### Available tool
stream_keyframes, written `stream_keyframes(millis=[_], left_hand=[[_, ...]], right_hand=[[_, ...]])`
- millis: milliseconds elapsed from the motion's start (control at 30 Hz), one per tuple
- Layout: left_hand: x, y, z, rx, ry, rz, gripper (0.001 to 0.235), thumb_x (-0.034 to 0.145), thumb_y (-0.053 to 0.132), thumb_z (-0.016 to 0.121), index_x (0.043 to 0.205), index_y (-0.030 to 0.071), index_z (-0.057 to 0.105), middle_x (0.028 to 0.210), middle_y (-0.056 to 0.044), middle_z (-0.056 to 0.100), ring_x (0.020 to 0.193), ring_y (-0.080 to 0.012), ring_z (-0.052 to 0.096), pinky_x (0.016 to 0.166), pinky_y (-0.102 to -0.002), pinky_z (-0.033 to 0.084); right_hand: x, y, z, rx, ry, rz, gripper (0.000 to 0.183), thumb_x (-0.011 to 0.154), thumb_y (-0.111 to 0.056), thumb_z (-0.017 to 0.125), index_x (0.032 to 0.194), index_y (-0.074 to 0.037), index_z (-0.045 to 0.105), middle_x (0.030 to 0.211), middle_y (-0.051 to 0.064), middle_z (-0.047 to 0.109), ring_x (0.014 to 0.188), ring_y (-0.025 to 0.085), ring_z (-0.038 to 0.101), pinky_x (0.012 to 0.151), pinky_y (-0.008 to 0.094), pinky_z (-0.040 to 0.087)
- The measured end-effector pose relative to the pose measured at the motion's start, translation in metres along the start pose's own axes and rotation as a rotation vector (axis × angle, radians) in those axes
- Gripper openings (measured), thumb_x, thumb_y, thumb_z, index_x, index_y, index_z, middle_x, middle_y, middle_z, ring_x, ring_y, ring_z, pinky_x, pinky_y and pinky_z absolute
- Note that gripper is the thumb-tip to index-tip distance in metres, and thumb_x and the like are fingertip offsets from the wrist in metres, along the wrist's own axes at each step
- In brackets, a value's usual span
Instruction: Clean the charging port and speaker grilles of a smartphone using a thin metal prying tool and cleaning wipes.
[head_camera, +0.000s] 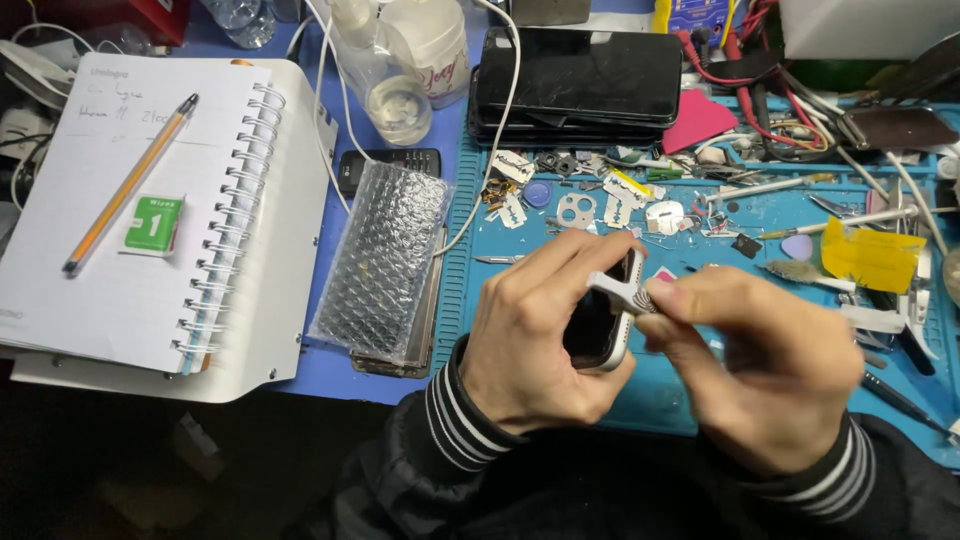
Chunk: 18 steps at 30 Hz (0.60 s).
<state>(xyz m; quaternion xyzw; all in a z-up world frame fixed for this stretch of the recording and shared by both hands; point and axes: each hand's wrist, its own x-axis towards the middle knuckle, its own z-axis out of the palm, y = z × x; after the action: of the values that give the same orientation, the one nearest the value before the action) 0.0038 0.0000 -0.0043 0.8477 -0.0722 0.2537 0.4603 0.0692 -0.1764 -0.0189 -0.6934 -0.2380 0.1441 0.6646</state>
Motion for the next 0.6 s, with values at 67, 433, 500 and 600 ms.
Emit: stream_keyframes(millis=[67,433,500,600], left_hand=[[0.000,0.001,0.000,-0.005,0.003,-0.008,0.056,0.066,0.010,0.069,0.121,0.003,0.058,0.105,-0.012,0.067,0.081,-0.0293,0.068,0.074,-0.035,0.058],[0.000,0.001,0.003,0.004,-0.002,-0.013,0.055,0.065,0.010,0.068,0.119,0.004,0.058,0.103,-0.011,0.067,0.078,-0.0284,0.067,0.071,-0.035,0.057],[0.001,0.001,0.002,0.010,0.002,-0.016,0.056,0.065,0.011,0.069,0.119,0.003,0.058,0.103,-0.011,0.067,0.078,-0.0283,0.068,0.071,-0.035,0.058],[-0.001,0.000,0.001,0.000,-0.004,0.001,0.057,0.067,0.012,0.071,0.121,-0.001,0.059,0.106,-0.014,0.067,0.079,-0.0296,0.068,0.072,-0.036,0.058]], right_hand=[[0.006,-0.006,0.002,-0.854,0.029,-0.970,0.021,0.081,0.022,0.078,0.100,0.013,0.075,0.094,0.024,0.072,0.075,0.033,0.069,0.068,0.041,0.058],[0.001,-0.004,0.009,-0.738,0.120,-0.822,0.020,0.082,0.022,0.082,0.096,0.012,0.072,0.089,0.024,0.072,0.069,0.030,0.064,0.063,0.039,0.053],[-0.001,-0.001,0.006,-0.768,0.129,-0.859,0.015,0.084,0.021,0.081,0.094,0.013,0.073,0.088,0.023,0.072,0.069,0.029,0.064,0.062,0.038,0.052],[-0.003,0.002,0.001,0.115,-0.031,-0.021,0.020,0.083,0.012,0.070,0.101,0.005,0.064,0.092,0.016,0.070,0.064,0.017,0.063,0.059,0.026,0.060]])
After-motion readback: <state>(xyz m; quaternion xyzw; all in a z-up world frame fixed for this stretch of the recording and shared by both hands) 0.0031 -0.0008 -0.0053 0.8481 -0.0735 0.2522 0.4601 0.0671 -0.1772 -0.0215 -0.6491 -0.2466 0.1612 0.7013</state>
